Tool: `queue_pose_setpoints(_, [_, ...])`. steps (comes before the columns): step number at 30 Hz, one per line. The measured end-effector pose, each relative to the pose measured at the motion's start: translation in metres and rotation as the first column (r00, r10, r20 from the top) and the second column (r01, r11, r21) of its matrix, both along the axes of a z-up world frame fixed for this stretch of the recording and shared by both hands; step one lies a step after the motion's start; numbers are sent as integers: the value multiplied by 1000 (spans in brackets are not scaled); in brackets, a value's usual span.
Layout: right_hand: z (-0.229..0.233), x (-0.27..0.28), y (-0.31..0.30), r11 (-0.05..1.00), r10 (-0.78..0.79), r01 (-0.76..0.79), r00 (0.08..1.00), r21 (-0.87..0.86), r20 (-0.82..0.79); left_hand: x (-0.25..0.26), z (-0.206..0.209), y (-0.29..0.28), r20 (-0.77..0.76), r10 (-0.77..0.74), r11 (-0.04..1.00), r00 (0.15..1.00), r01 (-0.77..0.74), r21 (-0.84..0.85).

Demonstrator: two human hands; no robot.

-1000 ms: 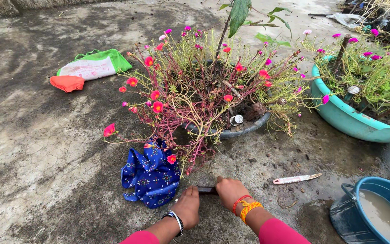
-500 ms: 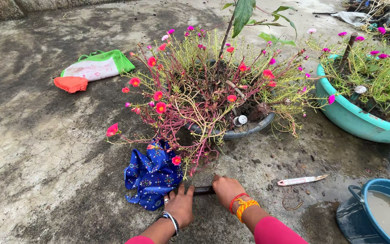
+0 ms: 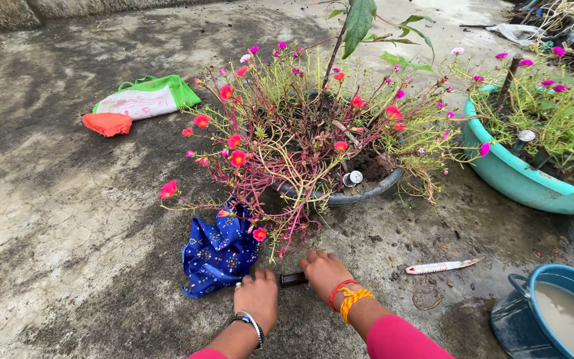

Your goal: The person washes a sharpening stone in a bucket of water, trims stems from a potted plant with a blade, and sharpens the blade against the stone.

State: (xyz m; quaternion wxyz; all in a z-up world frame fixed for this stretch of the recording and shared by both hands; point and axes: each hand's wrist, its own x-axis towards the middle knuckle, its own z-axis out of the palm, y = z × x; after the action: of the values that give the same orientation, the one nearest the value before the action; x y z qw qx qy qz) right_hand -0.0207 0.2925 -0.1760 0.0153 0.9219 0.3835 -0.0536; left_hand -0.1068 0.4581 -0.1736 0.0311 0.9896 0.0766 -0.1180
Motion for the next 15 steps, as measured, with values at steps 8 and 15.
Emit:
queue_pose_setpoints(8, [26,-13,-27,997,-34,33,999,-76,-14,30,6,-45,44,-61,988,997,67,-138])
queue_pose_setpoints(15, [36,-12,-92,993,-117,114,989,-41,-87,52,36,-102,-50,-150,956,987,131,-263])
